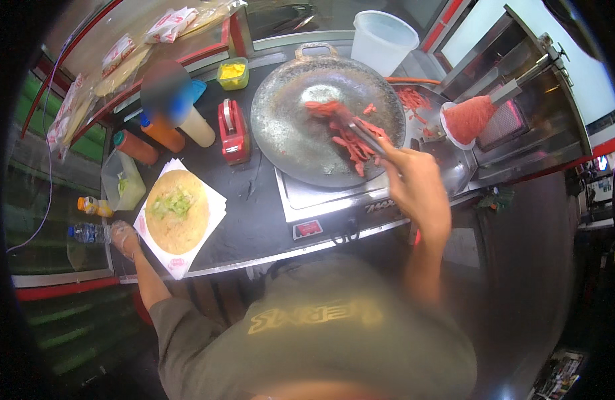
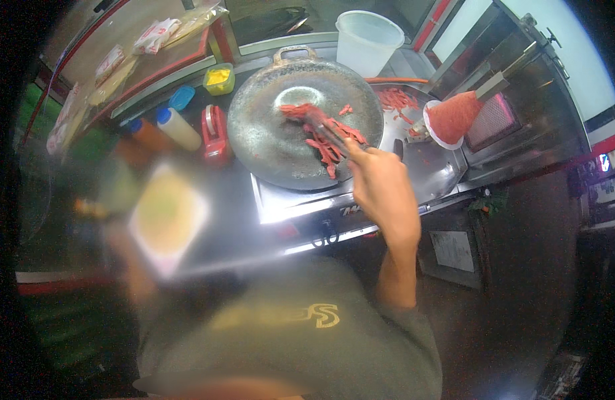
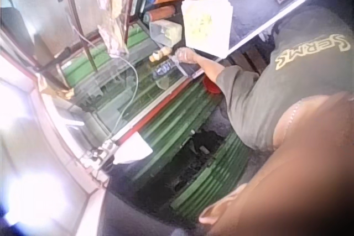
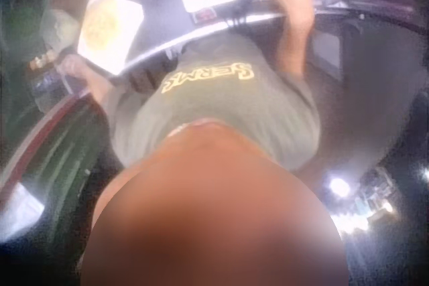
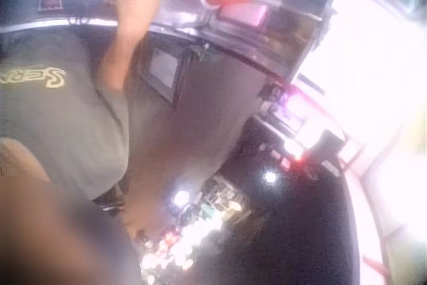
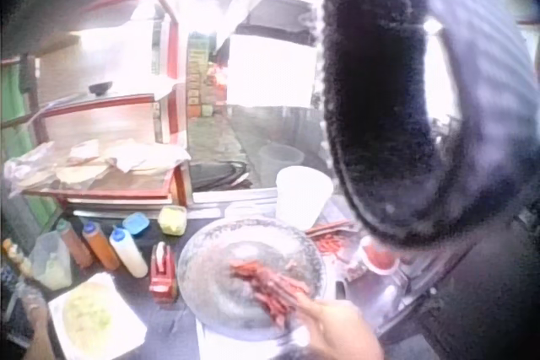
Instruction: The person assembles tacos by placing tortillas on a flat griddle, adding shredded lettuce and cooked meat, then drizzling sauce. The person uses tongs to handle the meat and a spatula to flip tortillas.
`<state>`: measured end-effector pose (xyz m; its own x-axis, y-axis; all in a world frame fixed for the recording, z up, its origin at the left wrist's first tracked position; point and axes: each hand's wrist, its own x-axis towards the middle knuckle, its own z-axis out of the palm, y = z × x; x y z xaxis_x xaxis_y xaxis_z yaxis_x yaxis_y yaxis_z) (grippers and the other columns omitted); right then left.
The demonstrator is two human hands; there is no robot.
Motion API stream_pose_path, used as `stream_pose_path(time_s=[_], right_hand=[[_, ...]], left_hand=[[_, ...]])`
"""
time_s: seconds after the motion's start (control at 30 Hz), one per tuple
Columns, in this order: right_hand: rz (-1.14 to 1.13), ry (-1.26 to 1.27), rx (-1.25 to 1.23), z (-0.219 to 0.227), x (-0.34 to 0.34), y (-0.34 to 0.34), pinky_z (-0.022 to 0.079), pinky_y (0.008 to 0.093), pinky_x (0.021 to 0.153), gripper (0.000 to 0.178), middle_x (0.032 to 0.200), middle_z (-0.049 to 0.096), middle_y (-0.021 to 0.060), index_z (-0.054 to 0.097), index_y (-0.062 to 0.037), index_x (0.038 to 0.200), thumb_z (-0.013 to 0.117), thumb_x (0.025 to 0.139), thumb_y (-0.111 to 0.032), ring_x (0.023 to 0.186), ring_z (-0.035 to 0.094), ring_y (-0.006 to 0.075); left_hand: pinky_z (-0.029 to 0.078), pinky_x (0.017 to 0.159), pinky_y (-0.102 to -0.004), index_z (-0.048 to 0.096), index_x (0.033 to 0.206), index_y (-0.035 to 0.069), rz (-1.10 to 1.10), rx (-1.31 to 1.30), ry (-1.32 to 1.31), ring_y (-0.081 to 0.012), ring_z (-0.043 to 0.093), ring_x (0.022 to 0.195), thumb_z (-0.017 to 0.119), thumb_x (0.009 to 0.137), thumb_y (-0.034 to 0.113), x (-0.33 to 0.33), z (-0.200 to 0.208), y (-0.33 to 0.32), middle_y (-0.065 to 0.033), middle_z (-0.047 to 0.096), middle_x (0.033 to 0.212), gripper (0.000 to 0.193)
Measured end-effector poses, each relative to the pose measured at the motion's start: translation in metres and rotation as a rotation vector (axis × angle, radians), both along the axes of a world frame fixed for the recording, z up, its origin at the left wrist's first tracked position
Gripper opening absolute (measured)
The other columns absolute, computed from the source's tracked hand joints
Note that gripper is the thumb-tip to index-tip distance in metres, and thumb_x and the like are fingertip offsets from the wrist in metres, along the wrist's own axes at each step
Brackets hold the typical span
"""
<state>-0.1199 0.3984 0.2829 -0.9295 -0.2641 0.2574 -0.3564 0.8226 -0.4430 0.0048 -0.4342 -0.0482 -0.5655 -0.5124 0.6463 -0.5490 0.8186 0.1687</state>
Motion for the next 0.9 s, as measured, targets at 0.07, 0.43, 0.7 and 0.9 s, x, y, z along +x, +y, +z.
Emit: stream_pose_path(time_s=[0.07, 0.43, 0.7, 0.9], right_hand=[[-0.155, 0.017, -0.022, 0.005, 0.011, 0.015, 0.052, 0.0553, 0.081, 0.04, 0.095, 0.072, 0.0284, 0.071, 0.0013, 0.136, 0.073, 0.097, -0.008, 0.092, 0.07, 0.0485], [-0.21, -0.215, 0.168, 0.021, 0.038, 0.02, 0.051, 0.0561, 0.077, 0.037, 0.087, 0.069, 0.0271, 0.074, -0.002, 0.133, 0.072, 0.097, -0.006, 0.086, 0.07, 0.0489], [-0.206, 0.006, 0.109, 0.018, 0.026, 0.028, 0.054, 0.0538, 0.077, 0.044, 0.095, 0.072, 0.0205, 0.074, -0.0119, 0.139, 0.076, 0.095, -0.012, 0.089, 0.072, 0.044], [-0.338, -0.017, -0.121, 0.03, 0.066, 0.065, 0.057, 0.046, 0.088, 0.044, 0.107, 0.077, 0.024, 0.075, -0.0074, 0.137, 0.08, 0.093, -0.014, 0.1, 0.074, 0.0445]], left_hand=[[0.057, 0.078, -0.0448, 0.073, 0.088, -0.002, 0.146, -0.284, -0.252, -0.0392, 0.074, 0.088, 0.062, 0.097, 0.015, 0.001, 0.001, -0.001, -0.0232, 0.076, 0.093, 0.022], [0.058, 0.08, -0.0409, 0.073, 0.089, -0.005, -0.087, -0.017, 0.027, -0.0344, 0.074, 0.085, 0.064, 0.092, 0.007, 0.003, 0.0, -0.011, -0.0204, 0.078, 0.092, 0.015], [0.058, 0.084, -0.0459, 0.073, 0.089, -0.003, -0.103, 0.144, 0.232, -0.0356, 0.074, 0.088, 0.063, 0.095, 0.013, 0.005, 0.011, 0.013, -0.0195, 0.077, 0.092, 0.02], [0.057, 0.083, -0.0449, 0.074, 0.091, -0.001, -0.162, 0.046, -0.064, -0.0349, 0.073, 0.089, 0.063, 0.096, 0.015, 0.002, 0.006, -0.009, -0.0183, 0.077, 0.095, 0.02]])
